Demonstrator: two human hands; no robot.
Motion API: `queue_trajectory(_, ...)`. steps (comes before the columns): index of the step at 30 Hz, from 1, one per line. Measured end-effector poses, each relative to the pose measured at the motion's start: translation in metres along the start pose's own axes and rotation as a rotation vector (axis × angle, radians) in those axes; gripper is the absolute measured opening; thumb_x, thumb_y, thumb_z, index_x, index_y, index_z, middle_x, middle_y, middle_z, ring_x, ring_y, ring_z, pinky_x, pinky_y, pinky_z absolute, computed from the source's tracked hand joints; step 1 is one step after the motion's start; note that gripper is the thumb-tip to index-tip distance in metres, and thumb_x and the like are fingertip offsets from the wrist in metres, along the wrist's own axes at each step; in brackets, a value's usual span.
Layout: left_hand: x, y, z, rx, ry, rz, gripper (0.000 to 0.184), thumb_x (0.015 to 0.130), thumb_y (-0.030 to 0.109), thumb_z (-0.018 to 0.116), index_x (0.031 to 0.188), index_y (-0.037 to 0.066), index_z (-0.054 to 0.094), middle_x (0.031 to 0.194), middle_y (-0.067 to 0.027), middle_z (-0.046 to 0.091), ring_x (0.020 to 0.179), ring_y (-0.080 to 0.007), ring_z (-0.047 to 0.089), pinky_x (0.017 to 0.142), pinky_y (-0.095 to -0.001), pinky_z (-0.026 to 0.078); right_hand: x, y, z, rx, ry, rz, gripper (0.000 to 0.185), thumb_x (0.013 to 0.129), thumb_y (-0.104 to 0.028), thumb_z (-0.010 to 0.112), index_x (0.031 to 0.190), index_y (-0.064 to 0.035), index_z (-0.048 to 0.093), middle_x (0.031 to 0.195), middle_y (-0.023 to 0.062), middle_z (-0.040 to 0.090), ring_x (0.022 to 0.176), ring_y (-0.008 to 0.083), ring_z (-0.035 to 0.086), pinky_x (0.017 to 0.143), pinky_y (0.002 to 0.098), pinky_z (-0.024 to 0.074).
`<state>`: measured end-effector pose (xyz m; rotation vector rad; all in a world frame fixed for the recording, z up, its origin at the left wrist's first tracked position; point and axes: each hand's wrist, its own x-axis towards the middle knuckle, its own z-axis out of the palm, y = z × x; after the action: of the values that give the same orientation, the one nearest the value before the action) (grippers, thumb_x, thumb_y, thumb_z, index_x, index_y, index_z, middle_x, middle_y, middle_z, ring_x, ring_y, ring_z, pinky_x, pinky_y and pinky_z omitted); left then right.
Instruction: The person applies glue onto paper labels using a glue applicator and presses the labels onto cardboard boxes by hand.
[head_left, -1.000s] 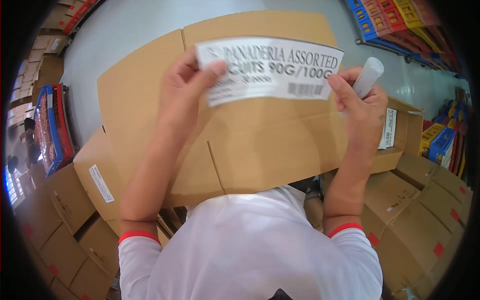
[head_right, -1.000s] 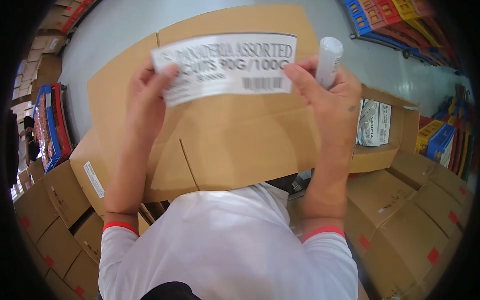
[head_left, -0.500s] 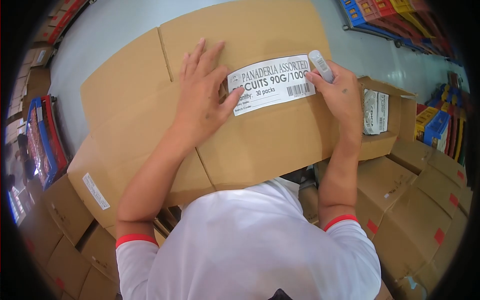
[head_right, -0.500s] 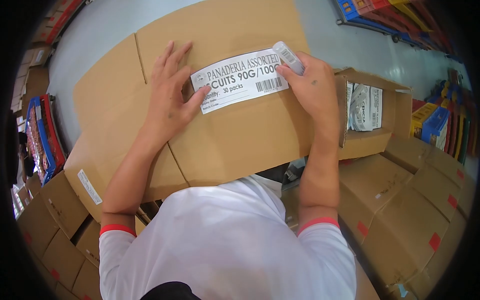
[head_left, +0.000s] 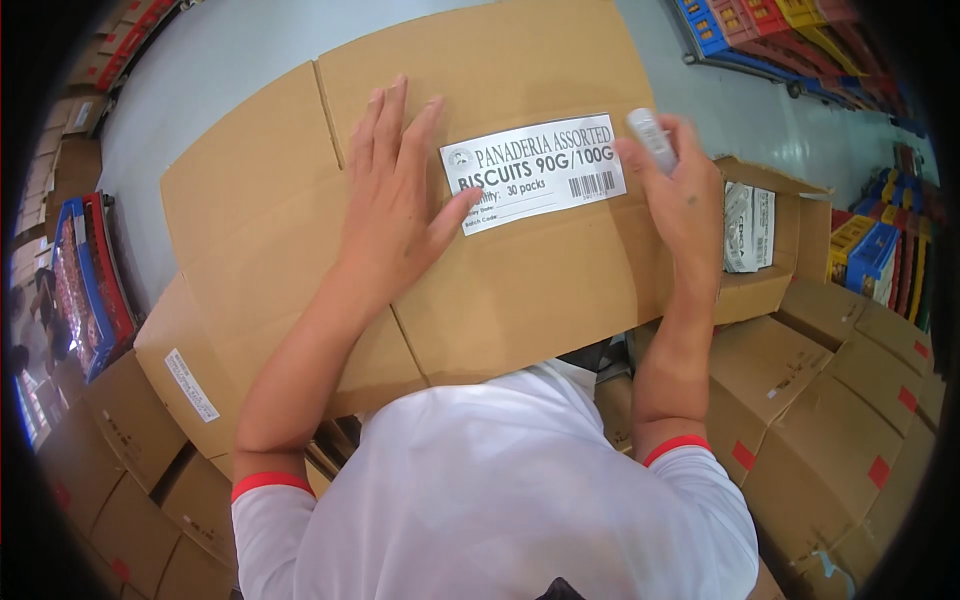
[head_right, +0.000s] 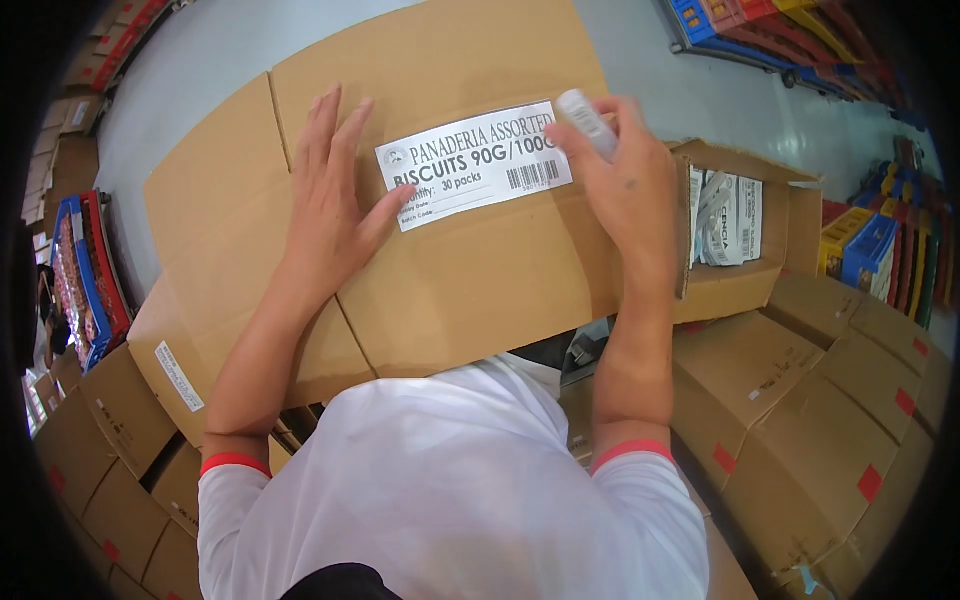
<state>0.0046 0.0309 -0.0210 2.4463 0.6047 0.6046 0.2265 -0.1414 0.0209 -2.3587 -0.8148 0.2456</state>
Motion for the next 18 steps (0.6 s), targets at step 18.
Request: queue_trajectory(18,-0.015,-0.016,-0.023,-0.258,0.02,-0.096,0.054,0.111,0.035,0.047,0.158,0.008,0.048,0.169,-0.022,0.033,0.159,-0.0439,0.022,0.127,-0.0537,0.023,-0.035,-0.044,0.058,-0.245,-0.051,-0.56,0.028,0.094,-0.009,0.071,0.122,-0.0037,0.072,0.09,0.0122,0.064,0.079,0.0297,0.065,0.069,0.0423,0.0525)
